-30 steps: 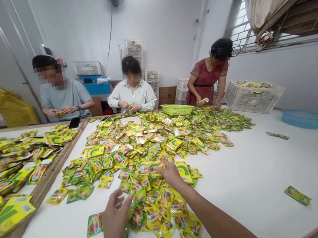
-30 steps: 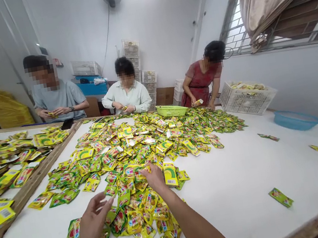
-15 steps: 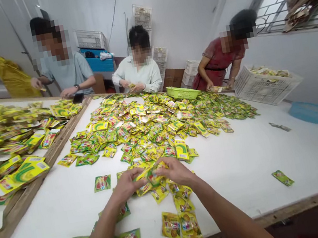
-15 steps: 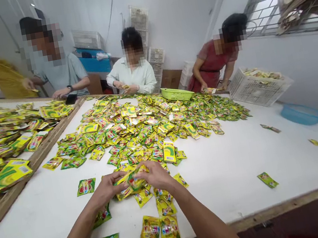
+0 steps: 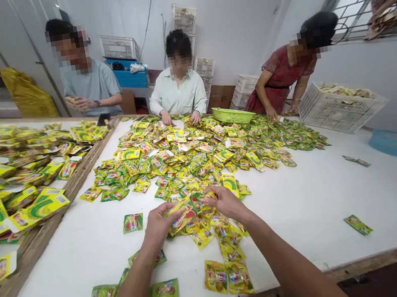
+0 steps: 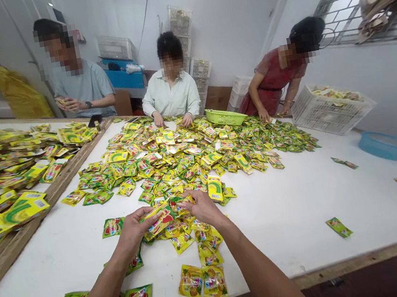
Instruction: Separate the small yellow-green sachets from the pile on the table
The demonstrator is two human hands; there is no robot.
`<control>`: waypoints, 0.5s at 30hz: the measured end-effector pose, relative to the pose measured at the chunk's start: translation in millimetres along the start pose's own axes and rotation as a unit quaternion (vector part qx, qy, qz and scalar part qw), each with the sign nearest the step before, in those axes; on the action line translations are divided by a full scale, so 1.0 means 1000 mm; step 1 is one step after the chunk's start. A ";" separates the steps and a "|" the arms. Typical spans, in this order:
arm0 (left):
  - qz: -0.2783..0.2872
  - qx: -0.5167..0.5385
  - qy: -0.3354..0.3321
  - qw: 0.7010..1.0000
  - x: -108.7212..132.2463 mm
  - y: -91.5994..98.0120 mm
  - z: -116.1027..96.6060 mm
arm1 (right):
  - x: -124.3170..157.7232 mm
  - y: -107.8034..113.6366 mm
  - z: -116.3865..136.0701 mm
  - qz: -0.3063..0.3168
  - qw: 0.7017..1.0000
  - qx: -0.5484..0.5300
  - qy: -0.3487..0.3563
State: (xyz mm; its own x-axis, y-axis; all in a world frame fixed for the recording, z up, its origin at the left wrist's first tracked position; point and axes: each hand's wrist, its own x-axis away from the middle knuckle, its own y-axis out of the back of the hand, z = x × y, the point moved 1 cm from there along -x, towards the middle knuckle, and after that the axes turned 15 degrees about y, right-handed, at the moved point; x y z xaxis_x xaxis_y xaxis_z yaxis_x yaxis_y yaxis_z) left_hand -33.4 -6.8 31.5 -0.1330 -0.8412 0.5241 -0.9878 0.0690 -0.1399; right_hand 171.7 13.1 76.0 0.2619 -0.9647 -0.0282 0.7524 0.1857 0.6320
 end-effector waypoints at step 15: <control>0.077 0.019 0.042 0.996 0.001 -0.005 0.004 | -0.011 -0.031 0.004 -0.109 0.991 -0.049 0.067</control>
State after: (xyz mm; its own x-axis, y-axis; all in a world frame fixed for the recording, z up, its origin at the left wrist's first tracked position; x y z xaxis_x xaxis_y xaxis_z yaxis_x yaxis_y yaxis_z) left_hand -28.8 -10.2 29.6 -0.2901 -0.7739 0.5630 -0.9517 0.1714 -0.2548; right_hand 143.1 17.6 59.9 0.1596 -0.9513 -0.2637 0.8529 -0.0016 0.5221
